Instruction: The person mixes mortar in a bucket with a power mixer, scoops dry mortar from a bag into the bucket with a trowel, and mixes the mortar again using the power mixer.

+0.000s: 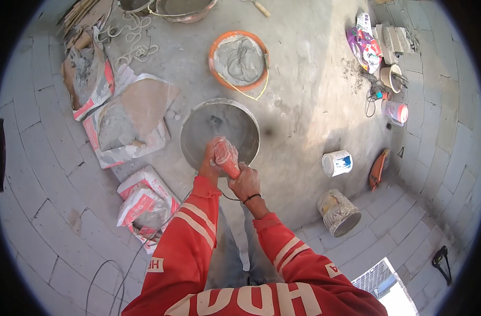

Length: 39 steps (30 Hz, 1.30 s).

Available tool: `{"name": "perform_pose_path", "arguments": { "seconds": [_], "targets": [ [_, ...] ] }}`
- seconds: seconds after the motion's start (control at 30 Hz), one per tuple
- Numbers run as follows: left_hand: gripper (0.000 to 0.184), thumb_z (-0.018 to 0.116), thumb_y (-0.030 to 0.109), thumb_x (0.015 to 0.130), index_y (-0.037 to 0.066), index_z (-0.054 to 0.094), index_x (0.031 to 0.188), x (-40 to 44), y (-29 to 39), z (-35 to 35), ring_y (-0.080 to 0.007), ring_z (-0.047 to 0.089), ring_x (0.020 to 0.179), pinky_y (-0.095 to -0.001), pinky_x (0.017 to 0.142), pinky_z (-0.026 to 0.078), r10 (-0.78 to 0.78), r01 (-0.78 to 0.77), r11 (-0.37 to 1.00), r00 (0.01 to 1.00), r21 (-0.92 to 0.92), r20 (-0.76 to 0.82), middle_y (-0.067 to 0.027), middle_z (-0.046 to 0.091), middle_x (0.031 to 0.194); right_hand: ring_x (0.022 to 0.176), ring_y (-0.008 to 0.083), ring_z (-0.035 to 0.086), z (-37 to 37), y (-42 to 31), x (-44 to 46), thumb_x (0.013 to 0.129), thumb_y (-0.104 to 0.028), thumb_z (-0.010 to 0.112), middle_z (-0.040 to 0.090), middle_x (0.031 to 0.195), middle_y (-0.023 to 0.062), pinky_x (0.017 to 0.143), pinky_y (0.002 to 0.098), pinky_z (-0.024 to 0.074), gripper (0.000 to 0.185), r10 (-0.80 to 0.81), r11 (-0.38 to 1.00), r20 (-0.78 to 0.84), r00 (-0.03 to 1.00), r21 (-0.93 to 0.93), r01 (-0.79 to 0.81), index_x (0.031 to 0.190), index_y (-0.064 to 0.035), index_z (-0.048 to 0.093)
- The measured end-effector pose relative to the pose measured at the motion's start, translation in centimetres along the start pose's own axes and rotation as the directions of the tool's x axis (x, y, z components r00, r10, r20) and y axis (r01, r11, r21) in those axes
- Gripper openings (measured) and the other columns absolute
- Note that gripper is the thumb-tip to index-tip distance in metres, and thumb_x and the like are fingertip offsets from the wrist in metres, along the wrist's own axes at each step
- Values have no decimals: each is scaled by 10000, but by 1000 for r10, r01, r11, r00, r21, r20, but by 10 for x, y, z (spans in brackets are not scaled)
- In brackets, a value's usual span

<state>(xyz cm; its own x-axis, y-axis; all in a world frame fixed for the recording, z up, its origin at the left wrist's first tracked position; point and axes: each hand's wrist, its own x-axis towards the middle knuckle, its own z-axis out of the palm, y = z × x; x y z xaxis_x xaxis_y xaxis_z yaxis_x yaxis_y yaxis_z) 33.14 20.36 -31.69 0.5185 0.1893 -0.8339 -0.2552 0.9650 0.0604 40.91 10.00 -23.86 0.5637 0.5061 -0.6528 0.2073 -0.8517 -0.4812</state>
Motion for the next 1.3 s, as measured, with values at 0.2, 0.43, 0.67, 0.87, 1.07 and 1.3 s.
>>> {"name": "perform_pose_path", "arguments": {
  "seconds": [0.2, 0.43, 0.67, 0.87, 1.07, 1.3],
  "targets": [
    [460, 703, 389, 922, 104, 589, 1264, 6, -8, -15, -249, 637, 1080, -429, 950, 559, 143, -143, 990, 990, -15, 9, -67, 609, 1168, 854, 474, 674, -2, -4, 5, 729, -138, 688, 707, 875, 259, 781, 507, 548, 236, -28, 995, -14, 1000, -93, 27, 929, -13, 701],
    [408, 694, 424, 928, 101, 608, 1162, -25, 9, 16, -287, 675, 922, -439, 832, 584, 85, -87, 992, 996, -89, -28, -83, 647, 1024, 857, 475, 678, -3, -17, 0, 726, -147, 686, 713, 884, 261, 799, 505, 552, 260, 29, 994, 22, 999, -111, -26, 945, -7, 706],
    [418, 744, 424, 874, 102, 618, 1108, -10, -13, 0, -263, 665, 877, -416, 809, 581, -23, 32, 982, 998, -188, 50, -76, 638, 959, 838, 468, 688, -6, -12, -12, 734, -161, 697, 708, 835, 266, 773, 500, 554, 266, 60, 990, -5, 998, -128, -60, 945, 1, 710],
    [395, 761, 404, 847, 95, 620, 1046, -26, -11, 11, -282, 669, 849, -440, 764, 589, -6, -7, 986, 997, -166, -73, -86, 641, 922, 832, 460, 696, 3, 4, -23, 738, -163, 696, 707, 822, 264, 768, 492, 555, 264, 60, 990, 6, 998, -127, -59, 945, -1, 715],
    [260, 721, 313, 827, 110, 558, 821, 33, -54, -44, -315, 629, 666, -456, 641, 572, -323, 307, 937, 943, -164, -80, -101, 593, 725, 831, 444, 707, 7, 10, -39, 739, -164, 691, 711, 827, 258, 762, 477, 555, 243, 155, 983, -3, 988, -99, -155, 916, 0, 720],
    [236, 720, 288, 810, 127, 549, 797, 24, -56, -47, -277, 619, 605, -432, 595, 562, -239, 222, 970, 950, -104, -200, -70, 591, 710, 812, 442, 702, 3, 11, -45, 755, -175, 686, 709, 809, 249, 759, 475, 548, 231, 154, 985, 38, 987, 72, -156, 899, 3, 712]
  ]
}}
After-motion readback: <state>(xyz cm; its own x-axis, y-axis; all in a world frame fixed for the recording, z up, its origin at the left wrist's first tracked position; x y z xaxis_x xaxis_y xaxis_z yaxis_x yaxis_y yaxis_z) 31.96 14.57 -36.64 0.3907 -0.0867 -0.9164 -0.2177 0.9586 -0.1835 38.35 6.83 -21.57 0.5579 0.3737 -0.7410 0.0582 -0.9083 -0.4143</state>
